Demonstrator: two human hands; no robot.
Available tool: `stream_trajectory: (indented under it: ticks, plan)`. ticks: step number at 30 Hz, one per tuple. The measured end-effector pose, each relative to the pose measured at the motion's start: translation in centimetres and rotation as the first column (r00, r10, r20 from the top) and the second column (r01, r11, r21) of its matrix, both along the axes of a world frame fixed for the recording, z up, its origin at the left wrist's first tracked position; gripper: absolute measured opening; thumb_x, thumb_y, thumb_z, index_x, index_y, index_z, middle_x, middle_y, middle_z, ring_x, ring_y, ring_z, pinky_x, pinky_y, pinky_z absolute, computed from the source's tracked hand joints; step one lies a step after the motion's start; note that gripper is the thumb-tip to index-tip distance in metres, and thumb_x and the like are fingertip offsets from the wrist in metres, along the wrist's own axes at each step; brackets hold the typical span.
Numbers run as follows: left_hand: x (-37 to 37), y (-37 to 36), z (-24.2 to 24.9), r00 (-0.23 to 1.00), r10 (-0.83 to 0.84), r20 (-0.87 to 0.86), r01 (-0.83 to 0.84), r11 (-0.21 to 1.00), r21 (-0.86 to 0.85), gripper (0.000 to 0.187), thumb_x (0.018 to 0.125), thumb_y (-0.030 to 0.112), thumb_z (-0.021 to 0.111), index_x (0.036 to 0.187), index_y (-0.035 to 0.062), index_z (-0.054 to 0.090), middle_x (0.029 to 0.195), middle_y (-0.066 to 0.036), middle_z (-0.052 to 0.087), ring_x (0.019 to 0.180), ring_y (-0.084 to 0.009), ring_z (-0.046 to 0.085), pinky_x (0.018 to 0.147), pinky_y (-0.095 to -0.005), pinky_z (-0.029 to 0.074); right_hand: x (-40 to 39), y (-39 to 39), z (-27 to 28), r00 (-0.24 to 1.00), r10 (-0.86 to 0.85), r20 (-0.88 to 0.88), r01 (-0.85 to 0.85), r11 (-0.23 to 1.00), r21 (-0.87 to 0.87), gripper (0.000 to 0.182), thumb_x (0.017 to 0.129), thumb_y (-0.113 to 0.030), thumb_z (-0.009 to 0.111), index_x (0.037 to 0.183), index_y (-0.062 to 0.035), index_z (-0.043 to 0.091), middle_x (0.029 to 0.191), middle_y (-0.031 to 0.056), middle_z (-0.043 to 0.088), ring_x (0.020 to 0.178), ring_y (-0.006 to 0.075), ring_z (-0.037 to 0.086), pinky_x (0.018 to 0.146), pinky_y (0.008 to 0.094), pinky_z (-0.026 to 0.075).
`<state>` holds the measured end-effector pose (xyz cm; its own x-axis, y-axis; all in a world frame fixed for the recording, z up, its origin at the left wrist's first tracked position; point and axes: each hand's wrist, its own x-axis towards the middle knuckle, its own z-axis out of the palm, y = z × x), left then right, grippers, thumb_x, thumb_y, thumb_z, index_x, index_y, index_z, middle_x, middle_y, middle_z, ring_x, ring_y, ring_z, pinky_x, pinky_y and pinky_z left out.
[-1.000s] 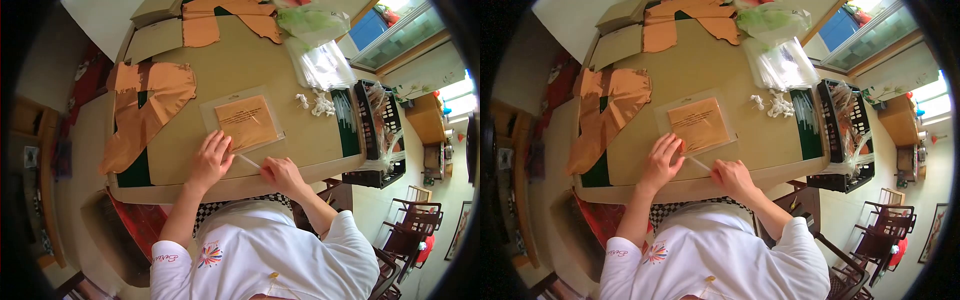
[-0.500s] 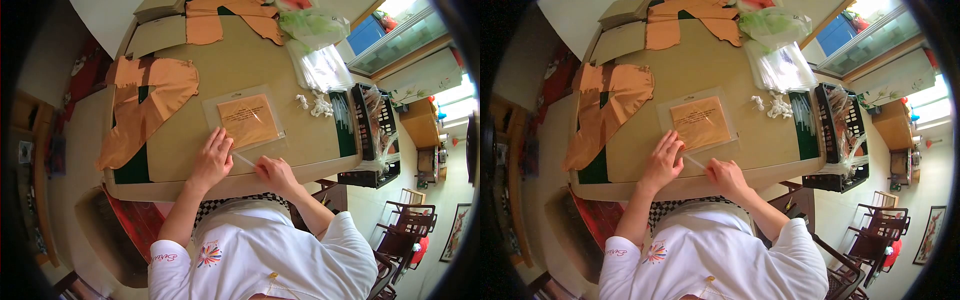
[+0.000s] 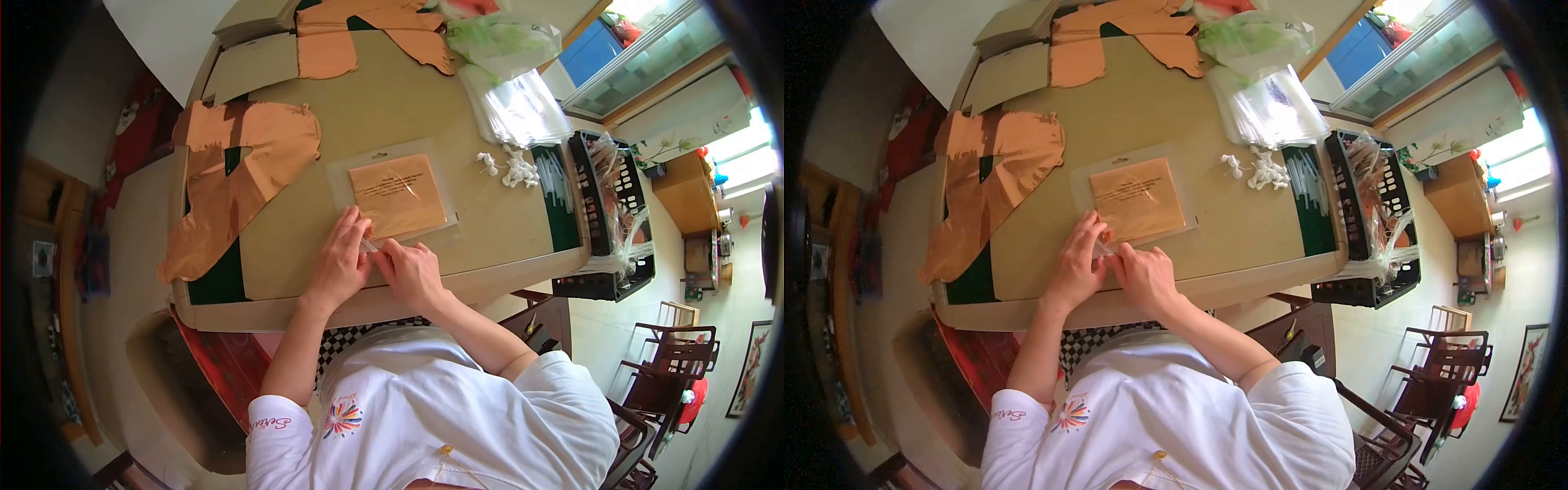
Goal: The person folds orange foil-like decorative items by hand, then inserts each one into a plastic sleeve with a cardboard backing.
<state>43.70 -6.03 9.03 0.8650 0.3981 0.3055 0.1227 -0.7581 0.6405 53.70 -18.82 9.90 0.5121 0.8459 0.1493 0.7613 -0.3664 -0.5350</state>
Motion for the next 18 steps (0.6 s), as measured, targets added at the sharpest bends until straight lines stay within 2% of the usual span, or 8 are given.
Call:
stream_trajectory:
  ticks: [3,6,9,12,15,18]
  plan:
    - [0.1,-0.4,-0.8,0.996,0.092,0.013,-0.091,0.995,-0.043,0.057,0.077,-0.003,0.062,0.130,0.0071,0.043,0.142,-0.020,0.040,0.133,-0.0369,0.039,0.106,-0.0436,0.040,0.1,-0.5,0.3,1.000,0.018,0.002,-0.018,1.000,-0.020,0.023,0.089,-0.026,0.061,0.075,-0.0092,0.056,0.057,0.0102,0.059,0.053,0.0312,0.057,0.060,0.0389,0.044]
    - [0.1,-0.8,-0.6,0.996,0.087,0.033,-0.086,0.996,-0.037,0.058,0.075,-0.005,0.061,0.129,0.0023,0.042,0.141,-0.025,0.038,0.133,-0.0414,0.036,0.108,-0.0455,0.038,-0.1,-1.1,0.1,1.000,0.015,-0.001,-0.015,0.999,0.051,0.027,0.088,-0.027,0.061,0.070,-0.0096,0.052,0.052,0.0107,0.056,0.050,0.0308,0.056,0.059,0.0388,0.043]
    - [0.0,-0.9,-1.0,0.997,0.066,0.033,-0.065,0.997,-0.052,0.059,0.076,-0.003,0.063,0.131,0.0027,0.041,0.141,-0.024,0.038,0.133,-0.0406,0.036,0.108,-0.0457,0.037,0.2,-0.6,0.2,0.999,0.049,0.010,-0.049,0.998,0.035,0.022,0.089,-0.026,0.060,0.075,-0.0095,0.055,0.059,0.0099,0.060,0.055,0.0294,0.058,0.060,0.0384,0.043]
    - [-0.2,-0.7,-0.4,0.999,0.048,0.023,-0.046,0.997,-0.059,0.060,0.077,-0.001,0.065,0.131,0.0028,0.041,0.141,-0.024,0.039,0.133,-0.0400,0.036,0.108,-0.0462,0.037,0.5,0.6,0.4,0.998,0.065,-0.025,-0.058,0.970,0.235,0.016,0.089,-0.024,0.060,0.083,-0.0093,0.059,0.068,0.0088,0.063,0.061,0.0280,0.060,0.061,0.0382,0.043]
    - [-0.1,-0.6,-0.4,0.999,0.047,0.022,-0.046,0.997,-0.057,0.060,0.077,0.001,0.066,0.132,0.0035,0.041,0.141,-0.024,0.039,0.133,-0.0397,0.036,0.108,-0.0462,0.037,0.7,-0.2,0.5,0.995,0.099,-0.007,-0.098,0.991,0.090,0.017,0.088,-0.019,0.061,0.102,-0.0088,0.064,0.083,0.0078,0.068,0.072,0.0255,0.064,0.067,0.0346,0.045]
    - [0.0,-0.7,-0.2,0.999,0.045,0.021,-0.044,0.997,-0.066,0.061,0.077,0.003,0.069,0.131,0.0043,0.042,0.141,-0.024,0.039,0.133,-0.0397,0.037,0.107,-0.0459,0.037,0.9,-1.4,0.3,0.995,0.097,0.022,-0.100,0.977,0.186,0.028,0.088,-0.018,0.061,0.115,-0.0103,0.062,0.078,0.0068,0.067,0.071,0.0230,0.064,0.067,0.0352,0.044]
